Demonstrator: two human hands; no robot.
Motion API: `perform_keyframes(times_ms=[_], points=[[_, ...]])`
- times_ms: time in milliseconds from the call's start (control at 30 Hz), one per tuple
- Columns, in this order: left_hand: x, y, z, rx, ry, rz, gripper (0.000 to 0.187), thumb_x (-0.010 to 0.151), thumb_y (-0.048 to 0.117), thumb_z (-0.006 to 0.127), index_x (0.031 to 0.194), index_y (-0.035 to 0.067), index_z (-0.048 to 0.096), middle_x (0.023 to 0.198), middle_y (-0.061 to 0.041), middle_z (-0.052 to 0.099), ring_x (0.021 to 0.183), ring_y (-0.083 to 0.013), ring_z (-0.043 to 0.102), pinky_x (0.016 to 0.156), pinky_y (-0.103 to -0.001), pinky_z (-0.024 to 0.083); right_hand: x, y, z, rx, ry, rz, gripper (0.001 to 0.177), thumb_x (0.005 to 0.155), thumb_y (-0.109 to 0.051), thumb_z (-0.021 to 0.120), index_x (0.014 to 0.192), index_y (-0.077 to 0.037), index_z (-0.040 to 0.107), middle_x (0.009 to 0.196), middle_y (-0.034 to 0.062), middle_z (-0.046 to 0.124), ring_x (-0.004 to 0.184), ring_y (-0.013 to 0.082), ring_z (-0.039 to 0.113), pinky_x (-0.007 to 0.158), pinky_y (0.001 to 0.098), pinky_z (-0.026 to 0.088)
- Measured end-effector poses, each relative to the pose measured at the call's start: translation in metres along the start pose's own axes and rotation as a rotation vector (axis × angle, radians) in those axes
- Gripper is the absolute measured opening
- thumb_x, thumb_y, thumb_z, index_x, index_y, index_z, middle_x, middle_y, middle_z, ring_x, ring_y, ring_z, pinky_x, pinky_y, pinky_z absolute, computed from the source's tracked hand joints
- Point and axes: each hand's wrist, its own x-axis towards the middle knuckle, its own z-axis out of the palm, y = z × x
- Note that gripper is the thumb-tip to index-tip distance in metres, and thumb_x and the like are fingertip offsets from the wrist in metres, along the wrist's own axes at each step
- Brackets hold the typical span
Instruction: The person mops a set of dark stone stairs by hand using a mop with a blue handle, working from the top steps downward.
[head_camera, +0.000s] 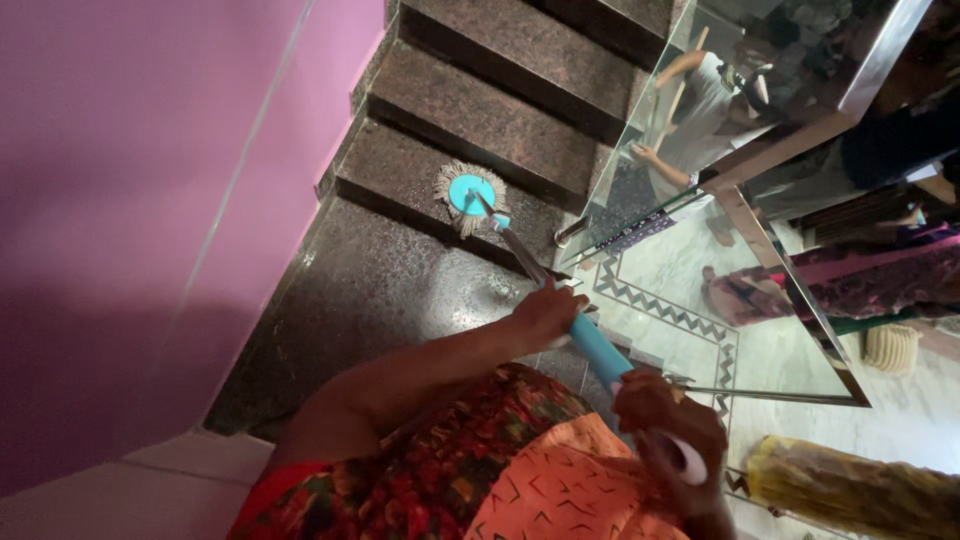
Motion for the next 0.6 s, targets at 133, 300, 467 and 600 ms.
perform_keyframes(times_ms=[133, 300, 467, 600], points=[[0.010, -0.015, 0.013, 0.036, 0.009, -0.037, 0.040, 0.078, 0.015, 0.076, 0.117, 0.011, 0.066, 0.108, -0.021, 0.065, 0.119, -0.0556, 0.053, 0.088, -0.057, 0.056, 0.003, 0.014, 0.004, -0.029, -0.010, -0.057, 0.017, 0.071, 0.003, 0.059, 0.086, 0.003, 0.066, 0.081, 0.0142, 0.068, 0.084, 0.0286, 0.070, 0.105, 0.0484, 0.051], [0.016, -0.009, 0.029, -0.029, -0.050, 0.000, 0.059, 0.073, 0.014, 0.080, 0.128, 0.008, 0.061, 0.107, -0.022, 0.065, 0.112, -0.0543, 0.054, 0.097, -0.061, 0.049, -0.002, -0.007, -0.005, -0.061, -0.004, 0.116, 0.019, 0.071, 0.002, 0.057, 0.087, 0.007, 0.066, 0.079, 0.0155, 0.069, 0.080, 0.0293, 0.070, 0.098, 0.0477, 0.051], [0.011, 0.021, 0.018, -0.052, -0.068, 0.034, 0.040, 0.082, 0.014, 0.075, 0.120, 0.008, 0.065, 0.105, -0.019, 0.068, 0.106, -0.0460, 0.065, 0.104, -0.059, 0.050, -0.007, -0.028, -0.017, -0.041, 0.019, 0.081, 0.009, 0.073, 0.002, 0.057, 0.082, 0.003, 0.060, 0.082, 0.0132, 0.067, 0.084, 0.0275, 0.066, 0.103, 0.0472, 0.053], [0.012, 0.026, 0.002, -0.074, -0.079, -0.003, 0.041, 0.076, 0.015, 0.080, 0.114, 0.008, 0.065, 0.106, -0.021, 0.066, 0.111, -0.0521, 0.056, 0.085, -0.058, 0.057, -0.008, -0.015, -0.008, 0.033, 0.101, 0.071, 0.014, 0.075, 0.006, 0.055, 0.087, 0.007, 0.064, 0.086, 0.0158, 0.070, 0.080, 0.0273, 0.070, 0.097, 0.0474, 0.055]])
